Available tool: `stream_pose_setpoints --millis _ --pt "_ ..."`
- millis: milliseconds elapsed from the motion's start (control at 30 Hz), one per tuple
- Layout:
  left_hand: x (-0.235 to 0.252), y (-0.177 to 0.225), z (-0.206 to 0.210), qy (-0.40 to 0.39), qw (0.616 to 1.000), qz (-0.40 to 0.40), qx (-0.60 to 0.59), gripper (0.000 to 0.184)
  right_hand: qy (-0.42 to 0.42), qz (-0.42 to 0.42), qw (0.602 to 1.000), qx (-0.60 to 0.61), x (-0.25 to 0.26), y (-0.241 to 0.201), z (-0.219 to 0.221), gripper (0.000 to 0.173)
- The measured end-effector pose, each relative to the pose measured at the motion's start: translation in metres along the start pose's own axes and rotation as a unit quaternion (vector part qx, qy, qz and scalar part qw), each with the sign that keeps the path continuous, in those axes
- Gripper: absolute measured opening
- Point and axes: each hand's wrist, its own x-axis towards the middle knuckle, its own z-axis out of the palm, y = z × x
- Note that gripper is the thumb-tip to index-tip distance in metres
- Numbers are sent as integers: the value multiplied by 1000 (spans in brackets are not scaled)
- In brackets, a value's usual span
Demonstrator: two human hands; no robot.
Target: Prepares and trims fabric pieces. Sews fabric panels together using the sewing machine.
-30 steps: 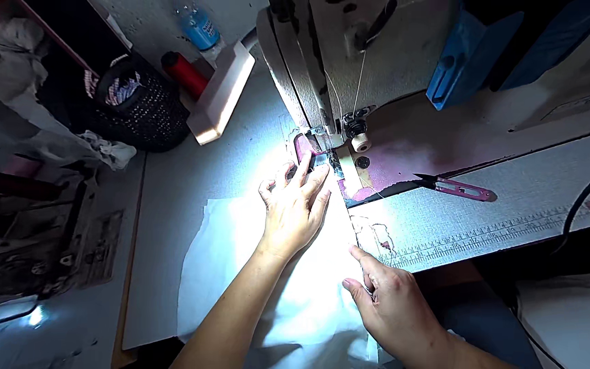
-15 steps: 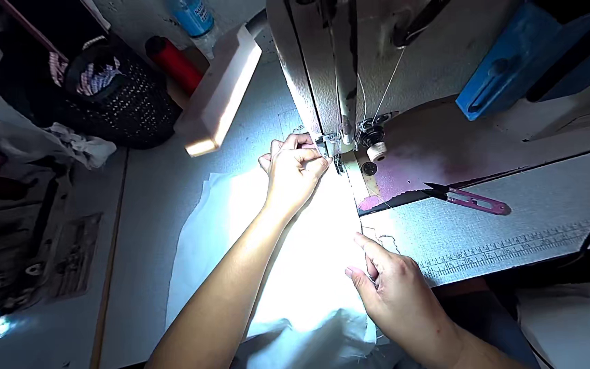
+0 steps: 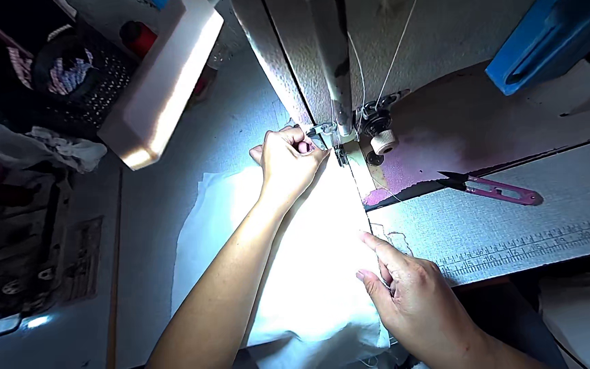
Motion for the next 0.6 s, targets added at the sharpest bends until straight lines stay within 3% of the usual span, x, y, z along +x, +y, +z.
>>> stream_pose_setpoints --millis 600 --pt "3 -17 14 14 999 28 -30 26 6 16 1000 -4 0 2 -3 46"
